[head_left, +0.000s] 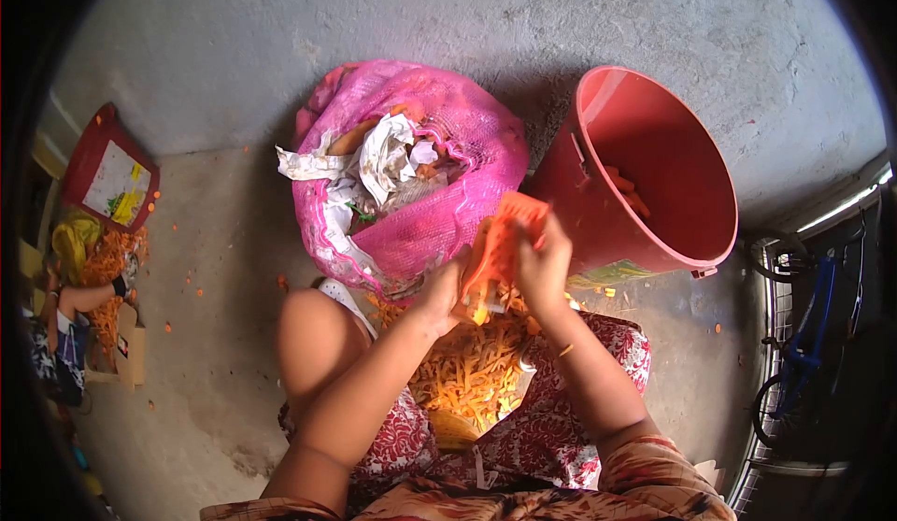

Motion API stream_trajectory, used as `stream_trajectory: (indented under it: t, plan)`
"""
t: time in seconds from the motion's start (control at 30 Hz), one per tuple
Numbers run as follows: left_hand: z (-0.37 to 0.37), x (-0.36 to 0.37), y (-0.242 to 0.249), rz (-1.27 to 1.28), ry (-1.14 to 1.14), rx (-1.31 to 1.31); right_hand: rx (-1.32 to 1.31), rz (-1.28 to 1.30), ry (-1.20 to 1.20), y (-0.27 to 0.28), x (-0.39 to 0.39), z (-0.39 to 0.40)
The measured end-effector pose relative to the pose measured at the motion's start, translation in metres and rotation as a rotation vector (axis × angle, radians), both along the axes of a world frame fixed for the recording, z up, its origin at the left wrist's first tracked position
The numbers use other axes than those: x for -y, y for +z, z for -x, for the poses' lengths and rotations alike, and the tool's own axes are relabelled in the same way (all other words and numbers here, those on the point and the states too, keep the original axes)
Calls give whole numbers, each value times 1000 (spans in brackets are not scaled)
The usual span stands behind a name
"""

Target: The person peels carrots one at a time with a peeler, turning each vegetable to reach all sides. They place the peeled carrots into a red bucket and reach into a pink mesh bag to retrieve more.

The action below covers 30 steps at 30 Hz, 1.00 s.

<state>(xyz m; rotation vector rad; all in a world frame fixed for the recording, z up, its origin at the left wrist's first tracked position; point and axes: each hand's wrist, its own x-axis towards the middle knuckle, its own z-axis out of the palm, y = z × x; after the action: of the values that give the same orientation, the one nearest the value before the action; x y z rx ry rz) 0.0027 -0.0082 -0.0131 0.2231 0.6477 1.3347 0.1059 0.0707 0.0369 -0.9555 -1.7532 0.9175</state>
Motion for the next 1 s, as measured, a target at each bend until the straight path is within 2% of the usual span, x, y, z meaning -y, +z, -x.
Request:
stream_trajectory:
  t: [0.1, 0.13, 0.17, 0.3, 0.33, 0.4, 0.47, 0.53, 0.57, 0.67, 0.83, 1.0]
  plan:
    - [-5, 7, -2, -83, -155, 84, 87, 0, -341, 2, -47, -11]
    - [-11, 8, 6, 55, -114, -14, 86, 7, -424, 3, -55, -13]
    - [-11, 7, 3, 77, -93, -20, 83, -41, -468, 3, -57, -14]
    - [1, 4, 3, 141, 3, -24, -64, 11, -320, 6, -39, -5]
    - [1, 3, 4, 150, 19, -32, -33, -17, -292, 7, -32, -3]
    - [2, 4, 8, 172, 54, -48, -57, 113, -134, 15, -15, -1]
    - [1, 3, 9, 150, 53, -20, -190, 143, -29, 16, -3, 5]
    - [0, 3, 8, 139, 68, 16, -153, 167, 9, 12, 4, 7]
    - [0, 3, 6, 138, 85, 39, -67, 72, 35, 6, 6, 8]
    - [1, 6, 18, 103, 95, 124, -120, 211, 68, 5, 12, 10]
    - [9, 9, 8, -59, 20, 178, 17, 98, 85, 1, 22, 10]
    - [9, 9, 6, 47, -15, 219, 86, 107, 102, 5, 22, 8]
